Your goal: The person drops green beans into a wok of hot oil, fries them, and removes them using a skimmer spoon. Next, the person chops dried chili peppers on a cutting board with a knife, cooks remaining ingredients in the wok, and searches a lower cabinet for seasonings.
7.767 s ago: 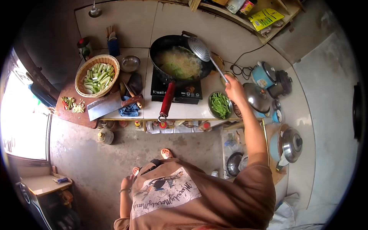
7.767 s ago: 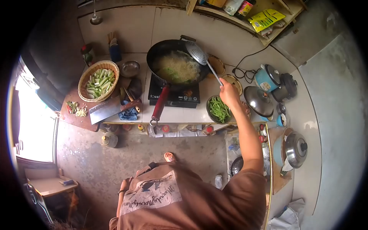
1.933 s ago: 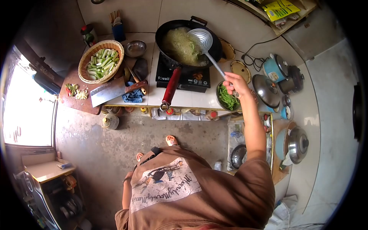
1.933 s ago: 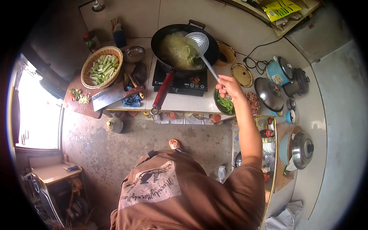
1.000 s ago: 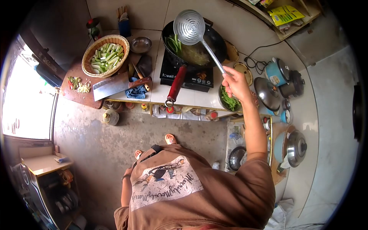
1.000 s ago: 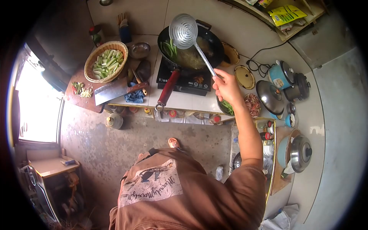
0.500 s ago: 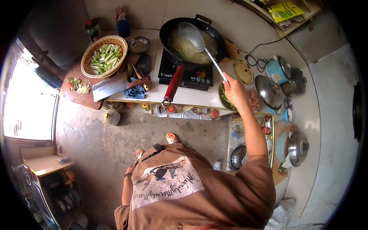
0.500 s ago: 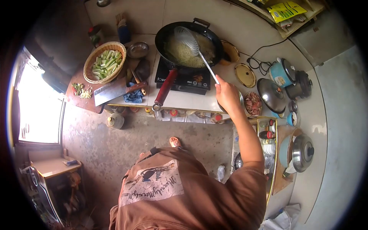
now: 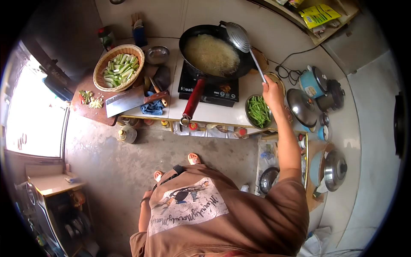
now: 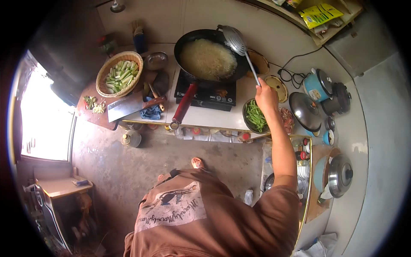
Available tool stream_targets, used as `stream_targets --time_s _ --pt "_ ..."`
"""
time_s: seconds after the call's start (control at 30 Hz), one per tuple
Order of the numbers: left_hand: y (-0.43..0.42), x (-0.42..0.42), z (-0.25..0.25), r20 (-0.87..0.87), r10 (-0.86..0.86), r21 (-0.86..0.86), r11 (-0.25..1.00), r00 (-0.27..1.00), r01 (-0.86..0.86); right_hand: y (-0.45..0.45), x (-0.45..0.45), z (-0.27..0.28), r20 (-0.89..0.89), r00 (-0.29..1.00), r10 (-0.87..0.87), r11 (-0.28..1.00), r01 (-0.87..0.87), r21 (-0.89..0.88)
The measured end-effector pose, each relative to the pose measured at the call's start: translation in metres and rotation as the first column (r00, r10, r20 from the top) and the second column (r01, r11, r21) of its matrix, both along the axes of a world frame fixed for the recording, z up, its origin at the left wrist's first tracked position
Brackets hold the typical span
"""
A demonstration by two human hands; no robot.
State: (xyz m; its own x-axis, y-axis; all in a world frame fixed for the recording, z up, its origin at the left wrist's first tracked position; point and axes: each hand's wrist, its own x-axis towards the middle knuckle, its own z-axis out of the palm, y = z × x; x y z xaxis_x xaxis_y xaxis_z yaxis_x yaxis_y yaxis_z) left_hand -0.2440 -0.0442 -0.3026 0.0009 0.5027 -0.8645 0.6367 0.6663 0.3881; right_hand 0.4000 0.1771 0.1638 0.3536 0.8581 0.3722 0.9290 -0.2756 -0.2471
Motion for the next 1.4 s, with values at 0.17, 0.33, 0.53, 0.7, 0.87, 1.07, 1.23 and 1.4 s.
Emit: stream_targets --time_s 0.17,0.33,0.53,0.7,0.87,1.07,1.23,1.4 --pt "-0.006 0.004 0.009 -0.026 -0.004 -0.016 1.0 1.0 0.003 0.012 0.001 -0.014 -0.365 0.927 0.086 0.992 -0.115 -0.058" --pt "-0.005 0.007 0.044 -0.054 -0.011 -0.05 0.999 0.998 0.008 0.009 -0.028 -0.002 -0.936 0.347 -0.056 0.988 -0.115 -0.102" --pt "0.0 -0.004 0.02 0.003 -0.009 -0.017 1.0 1.0 0.009 -0.003 -0.018 -0.005 -0.99 -0.112 -0.087 0.981 -0.183 -0.065" --pt "0.003 -0.009 0.006 0.008 0.005 -0.001 1.0 1.0 -0.005 -0.022 -0.042 0.019 -0.996 0.064 -0.058 0.985 -0.157 -0.067" --pt "0.015 -0.011 0.008 0.025 -0.042 0.005 0.999 0.999 0.042 -0.026 -0.053 0.032 -0.928 0.372 0.0 0.978 -0.196 -0.078" --pt "0.02 -0.015 -0.002 0.037 -0.081 0.011 0.997 0.996 0.081 -0.017 -0.07 0.022 -0.575 0.809 0.125 0.982 -0.182 -0.042" --pt "0.023 -0.009 -0.014 -0.045 -0.126 -0.017 0.992 0.991 0.125 0.006 -0.084 0.02 0.052 0.986 0.157 0.987 -0.158 0.01" --pt "0.017 -0.004 0.007 -0.096 -0.082 -0.047 0.996 0.992 0.078 0.019 -0.082 0.0 0.25 0.958 0.14 0.989 -0.123 -0.082"
